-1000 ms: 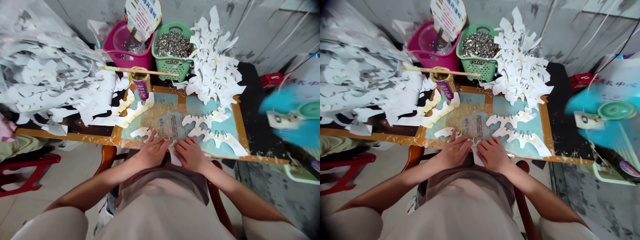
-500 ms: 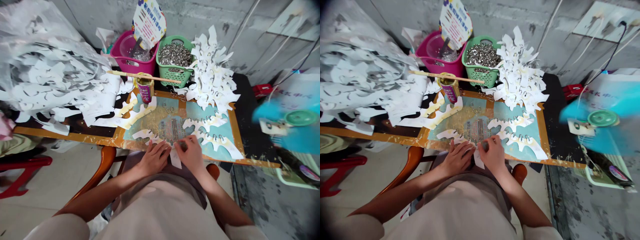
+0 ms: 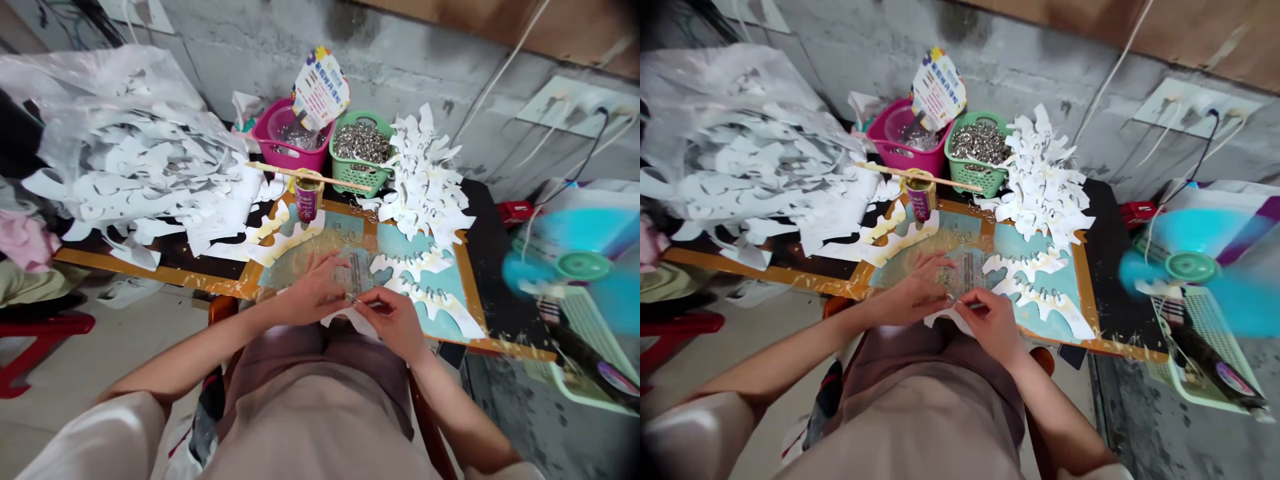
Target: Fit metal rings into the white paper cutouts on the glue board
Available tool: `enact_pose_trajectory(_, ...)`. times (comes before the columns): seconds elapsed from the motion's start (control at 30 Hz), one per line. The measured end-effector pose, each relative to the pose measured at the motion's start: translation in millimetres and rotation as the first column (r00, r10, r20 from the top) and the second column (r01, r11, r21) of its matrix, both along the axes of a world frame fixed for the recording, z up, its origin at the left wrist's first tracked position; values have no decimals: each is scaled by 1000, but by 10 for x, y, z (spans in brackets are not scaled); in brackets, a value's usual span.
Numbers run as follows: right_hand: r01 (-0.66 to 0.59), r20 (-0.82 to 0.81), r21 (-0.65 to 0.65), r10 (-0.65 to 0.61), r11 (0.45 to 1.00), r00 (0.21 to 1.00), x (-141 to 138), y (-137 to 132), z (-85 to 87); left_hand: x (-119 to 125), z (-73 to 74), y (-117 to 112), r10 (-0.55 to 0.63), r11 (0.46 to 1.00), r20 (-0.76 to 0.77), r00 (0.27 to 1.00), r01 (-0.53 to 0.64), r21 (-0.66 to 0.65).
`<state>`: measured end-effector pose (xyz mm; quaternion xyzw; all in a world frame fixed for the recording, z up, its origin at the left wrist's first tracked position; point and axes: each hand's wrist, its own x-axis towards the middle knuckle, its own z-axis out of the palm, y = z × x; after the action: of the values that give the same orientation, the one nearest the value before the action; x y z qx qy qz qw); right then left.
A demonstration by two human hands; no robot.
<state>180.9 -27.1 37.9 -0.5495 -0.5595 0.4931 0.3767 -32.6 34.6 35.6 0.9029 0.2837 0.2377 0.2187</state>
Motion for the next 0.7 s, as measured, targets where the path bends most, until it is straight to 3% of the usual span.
enact_pose_trajectory(0.07,-50,-143,-38,44,998,989,8,-3,135,15,152,112,-195,977,69,978,200,-73)
enact_pose_trajectory(0.13,-78,-347,-107,36,991,937,-5,-24,198,25,270,120,-286,942,170,943,309,-133)
enact_pose_trajectory(0.2,-81,-527,-188,-30,979,849,-38,-49,177,33,307,58,-276,927,252,927,327,-186)
enact_pose_trajectory(0.3,-117,-653,-264,-88,957,752,-66,-40,35,35,207,-42,-192,940,280,941,258,-223)
enact_pose_trajectory(0.43,-221,-683,-224,9,949,731,5,60,-133,3,58,-38,-63,970,282,957,124,-207)
enact_pose_trajectory(0.57,-257,-499,-162,146,953,854,21,110,-106,-21,102,3,-8,993,228,974,34,-109)
enact_pose_trajectory(0.7,-241,-447,-126,161,962,880,-68,38,-53,2,140,-58,-12,996,197,980,30,-88)
